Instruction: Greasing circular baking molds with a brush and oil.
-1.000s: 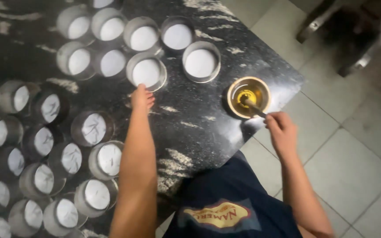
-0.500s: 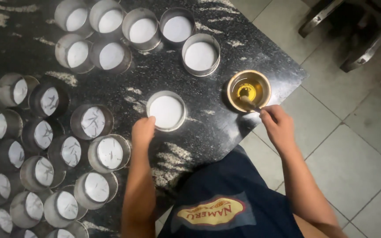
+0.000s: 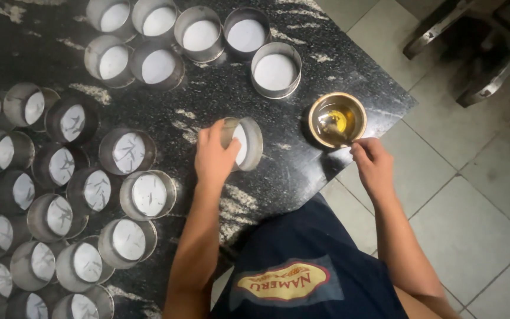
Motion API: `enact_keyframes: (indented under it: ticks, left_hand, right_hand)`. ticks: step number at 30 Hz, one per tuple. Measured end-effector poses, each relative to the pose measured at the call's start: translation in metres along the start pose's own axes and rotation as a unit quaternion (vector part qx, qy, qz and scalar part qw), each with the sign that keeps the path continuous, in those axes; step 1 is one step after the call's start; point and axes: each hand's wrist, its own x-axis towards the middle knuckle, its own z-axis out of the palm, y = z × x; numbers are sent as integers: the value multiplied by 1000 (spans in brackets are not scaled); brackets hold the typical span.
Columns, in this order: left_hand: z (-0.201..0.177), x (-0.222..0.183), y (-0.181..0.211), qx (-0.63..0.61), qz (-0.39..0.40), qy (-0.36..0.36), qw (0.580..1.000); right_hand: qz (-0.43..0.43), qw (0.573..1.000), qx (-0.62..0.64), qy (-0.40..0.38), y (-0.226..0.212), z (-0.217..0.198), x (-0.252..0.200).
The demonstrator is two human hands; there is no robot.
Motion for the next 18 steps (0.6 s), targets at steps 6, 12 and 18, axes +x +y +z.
enact_keyframes:
  ticks: [6,12,18]
  left_hand:
    - [19,10,11,83,54,-6,995]
    - [35,27,-3,-9,6,-80,997]
    - [25,11,-2,-47,75,-88,992]
  right_hand:
    - [-23,998,60,21,-10,-1,-5]
    - [-1,980,155,-123,-14,37,-1]
    - [-210,951,-39,-223,-23,134,5]
